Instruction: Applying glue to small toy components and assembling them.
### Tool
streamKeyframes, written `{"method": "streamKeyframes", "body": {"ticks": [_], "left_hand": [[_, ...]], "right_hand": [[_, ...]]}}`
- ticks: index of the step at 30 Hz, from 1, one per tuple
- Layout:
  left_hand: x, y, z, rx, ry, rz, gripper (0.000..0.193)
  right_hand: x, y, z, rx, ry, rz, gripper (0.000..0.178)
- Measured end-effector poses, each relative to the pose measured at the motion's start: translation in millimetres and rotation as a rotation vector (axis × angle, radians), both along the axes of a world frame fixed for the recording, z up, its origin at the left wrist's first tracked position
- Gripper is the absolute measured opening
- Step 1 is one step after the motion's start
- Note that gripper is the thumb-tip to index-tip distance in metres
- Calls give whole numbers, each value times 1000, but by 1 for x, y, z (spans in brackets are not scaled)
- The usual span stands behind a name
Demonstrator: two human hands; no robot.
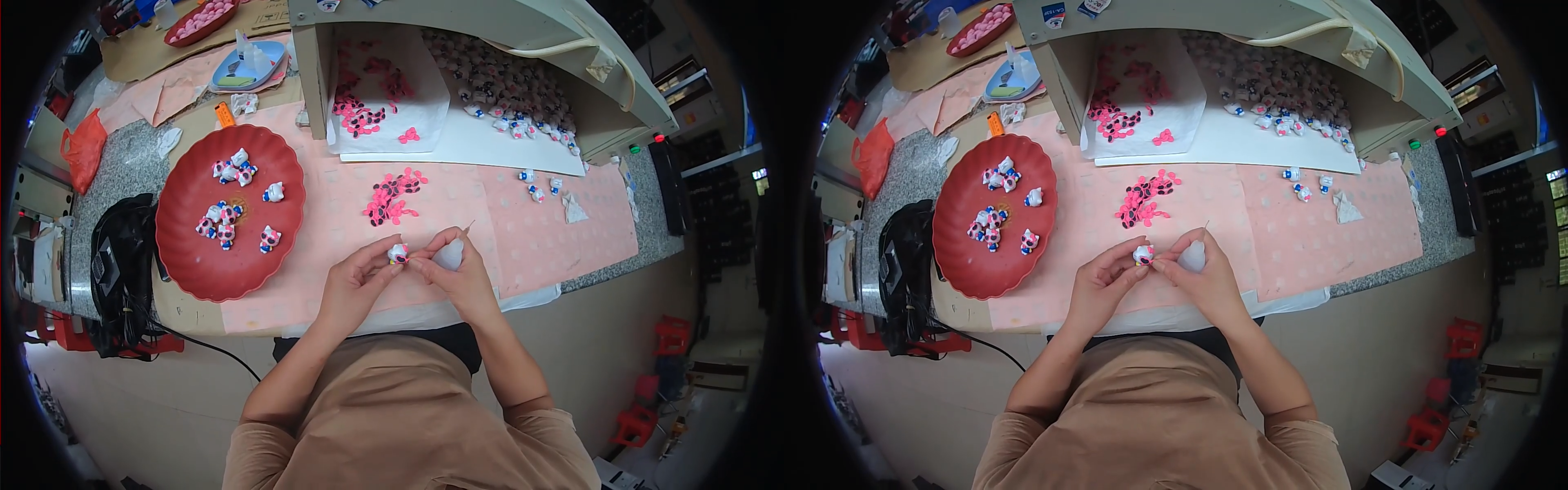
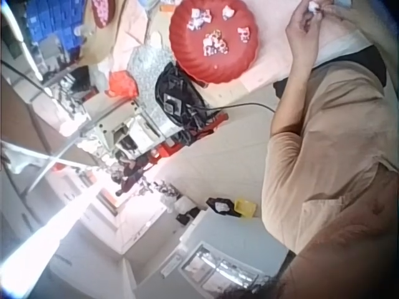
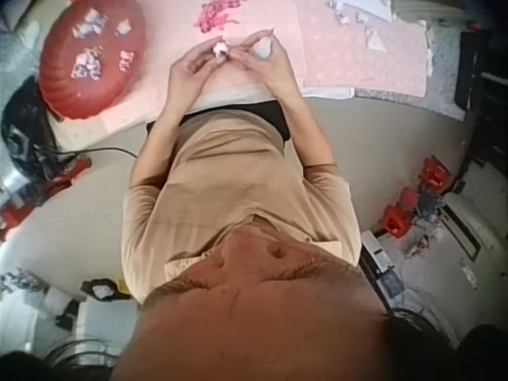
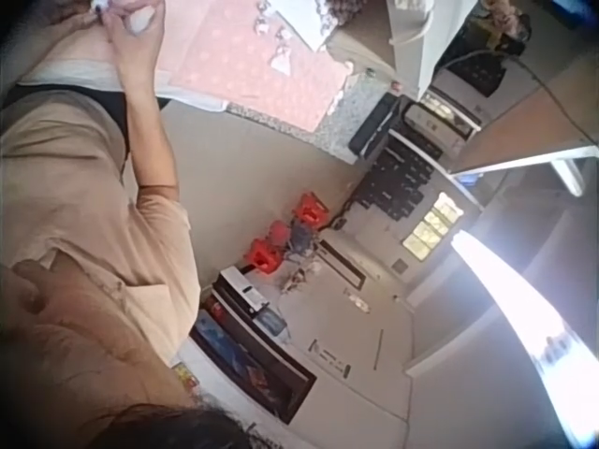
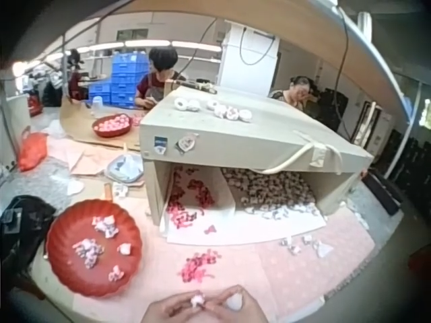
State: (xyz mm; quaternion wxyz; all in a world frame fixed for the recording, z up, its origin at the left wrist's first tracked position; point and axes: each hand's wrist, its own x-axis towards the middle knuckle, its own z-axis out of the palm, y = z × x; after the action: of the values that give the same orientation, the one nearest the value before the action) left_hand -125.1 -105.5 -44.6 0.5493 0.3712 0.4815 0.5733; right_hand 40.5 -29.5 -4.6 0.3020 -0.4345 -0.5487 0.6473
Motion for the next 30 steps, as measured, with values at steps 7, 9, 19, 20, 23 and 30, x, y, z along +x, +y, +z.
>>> {"method": "streamKeyframes", "body": {"ticks": [7,9,19,20,23,30], "left_hand": [[3,0,-4,40,68,31,40],[4,0,-1,42,119,52,38],[-1,-2,8,-20,-188,14,30],[-1,-2,8,2,-177,19,30],[-3,0,6,30,-172,12,29],[-9,-4,0,10,-156,16,28]], "right_hand": [[-2,1,1,66,-85,6,26],[-3,0,-1,101,-95,-3,26],[-5,-4,0,108,-2,105,25],[-5,-3,-1,109,-18,120,26],[-2,3,-11,34,33,150,21],[-9,-1,-14,37,50,129,21]]}}
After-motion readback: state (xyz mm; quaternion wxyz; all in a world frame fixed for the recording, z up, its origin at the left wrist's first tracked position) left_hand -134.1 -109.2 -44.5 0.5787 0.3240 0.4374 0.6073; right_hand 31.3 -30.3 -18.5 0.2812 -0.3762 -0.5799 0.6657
